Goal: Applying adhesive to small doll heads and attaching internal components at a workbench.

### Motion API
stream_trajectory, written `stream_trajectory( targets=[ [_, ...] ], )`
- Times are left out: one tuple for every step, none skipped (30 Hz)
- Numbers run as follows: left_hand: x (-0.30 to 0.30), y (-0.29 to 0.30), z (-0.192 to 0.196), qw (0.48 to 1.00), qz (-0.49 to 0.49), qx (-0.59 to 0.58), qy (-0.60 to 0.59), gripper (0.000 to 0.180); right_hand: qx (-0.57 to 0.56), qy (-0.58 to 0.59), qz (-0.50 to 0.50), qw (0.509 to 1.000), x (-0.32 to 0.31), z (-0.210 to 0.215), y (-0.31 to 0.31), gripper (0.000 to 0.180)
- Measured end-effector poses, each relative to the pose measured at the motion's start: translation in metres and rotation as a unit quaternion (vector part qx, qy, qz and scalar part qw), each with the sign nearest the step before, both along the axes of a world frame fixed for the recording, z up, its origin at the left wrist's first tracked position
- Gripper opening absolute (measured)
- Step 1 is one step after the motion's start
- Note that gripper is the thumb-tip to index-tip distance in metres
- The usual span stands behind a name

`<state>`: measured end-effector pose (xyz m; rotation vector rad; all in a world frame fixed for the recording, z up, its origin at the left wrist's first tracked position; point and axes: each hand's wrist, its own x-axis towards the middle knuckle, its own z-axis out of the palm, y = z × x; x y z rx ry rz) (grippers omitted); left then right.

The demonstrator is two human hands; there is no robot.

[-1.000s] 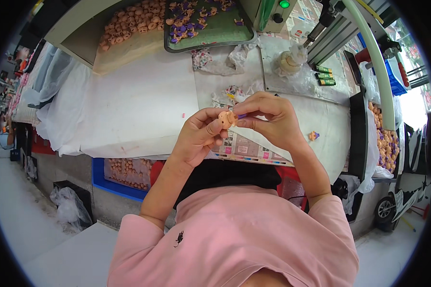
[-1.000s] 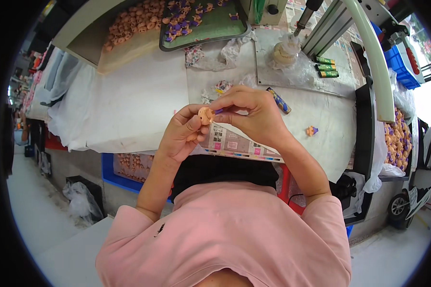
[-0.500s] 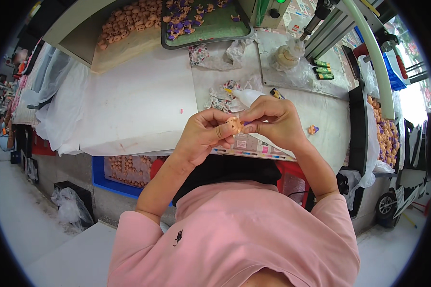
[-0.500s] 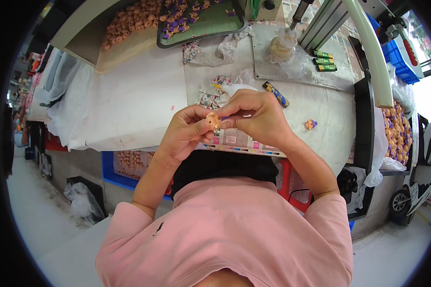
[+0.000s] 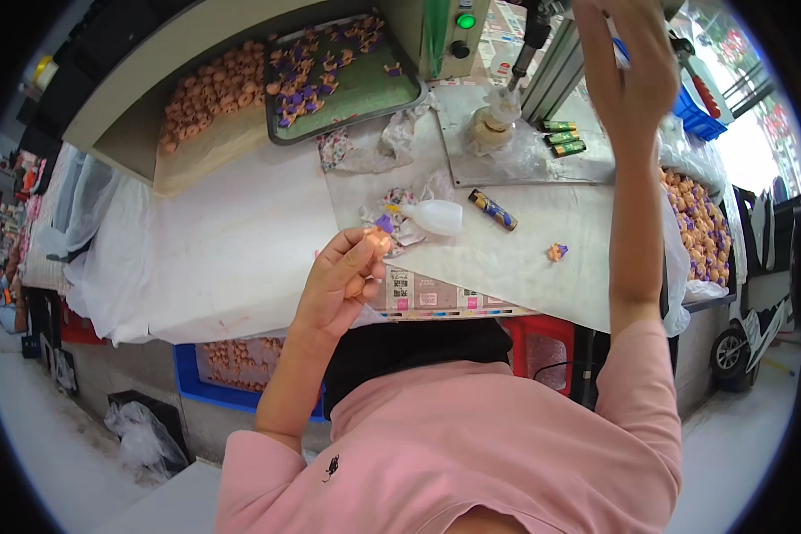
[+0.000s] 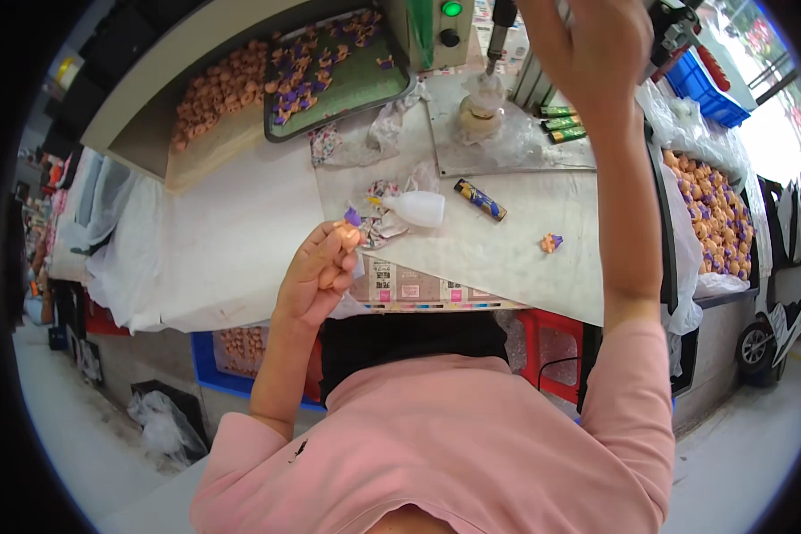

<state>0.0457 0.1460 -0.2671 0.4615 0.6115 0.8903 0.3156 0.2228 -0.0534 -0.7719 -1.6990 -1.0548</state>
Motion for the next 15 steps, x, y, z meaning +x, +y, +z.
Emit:
stream_trajectory(
  targets=[
    [0.004,-0.002,0.002,1.000,-0.010,0.003,0.001,0.019,-0.008,-0.004,0.015,1.000,0.004,0.014,0.007,0.017],
    [0.007,-0.002,0.006,1.000,-0.019,-0.001,-0.007,0.019,-0.015,-0.007,0.032,0.999,0.010,0.027,0.019,0.019],
    [0.010,-0.005,0.008,1.000,-0.022,-0.006,-0.014,0.019,-0.011,-0.004,0.030,0.999,0.019,0.038,0.035,0.019],
    [0.013,-0.007,0.010,1.000,-0.026,-0.005,-0.012,0.019,-0.147,0.096,0.115,0.978,0.029,0.048,0.054,0.022],
    [0.016,-0.008,0.012,1.000,-0.025,-0.007,-0.015,0.018,-0.277,0.192,0.193,0.921,0.036,0.056,0.063,0.025],
    [0.018,-0.010,0.013,0.999,-0.025,-0.009,-0.019,0.018,-0.274,0.193,0.188,0.923,0.044,0.058,0.068,0.025],
    [0.017,-0.010,0.014,0.999,-0.028,-0.006,-0.019,0.018,-0.288,0.251,0.194,0.903,0.047,0.056,0.074,0.028],
    [0.015,-0.010,0.013,0.999,-0.028,-0.006,-0.021,0.017,-0.301,0.308,0.199,0.880,0.049,0.052,0.077,0.031],
    [0.011,-0.009,0.012,0.999,-0.027,-0.006,-0.024,0.017,-0.258,0.285,0.173,0.907,0.058,0.038,0.073,0.040],
    [0.006,-0.008,0.011,0.999,-0.026,-0.003,-0.025,0.017,-0.256,0.283,0.175,0.908,0.066,0.022,0.066,0.040],
    [0.002,-0.008,0.010,1.000,-0.018,-0.004,-0.024,0.016,-0.236,0.294,0.008,0.926,0.077,0.006,0.047,0.030],
    [-0.002,-0.007,0.009,1.000,-0.008,-0.005,-0.021,0.016,-0.208,0.299,-0.157,0.918,0.080,-0.011,0.030,0.020],
    [-0.014,-0.011,0.007,1.000,0.009,-0.005,-0.015,0.016,-0.265,0.286,-0.158,0.907,0.067,-0.035,0.021,0.022],
    [-0.019,-0.011,0.006,1.000,0.017,-0.011,-0.009,0.016,-0.311,0.268,-0.176,0.895,0.062,-0.050,0.009,0.025],
    [-0.019,-0.009,0.006,1.000,0.024,-0.017,-0.002,0.015,-0.403,0.272,-0.146,0.862,0.069,-0.069,0.005,0.025]
  ],
)
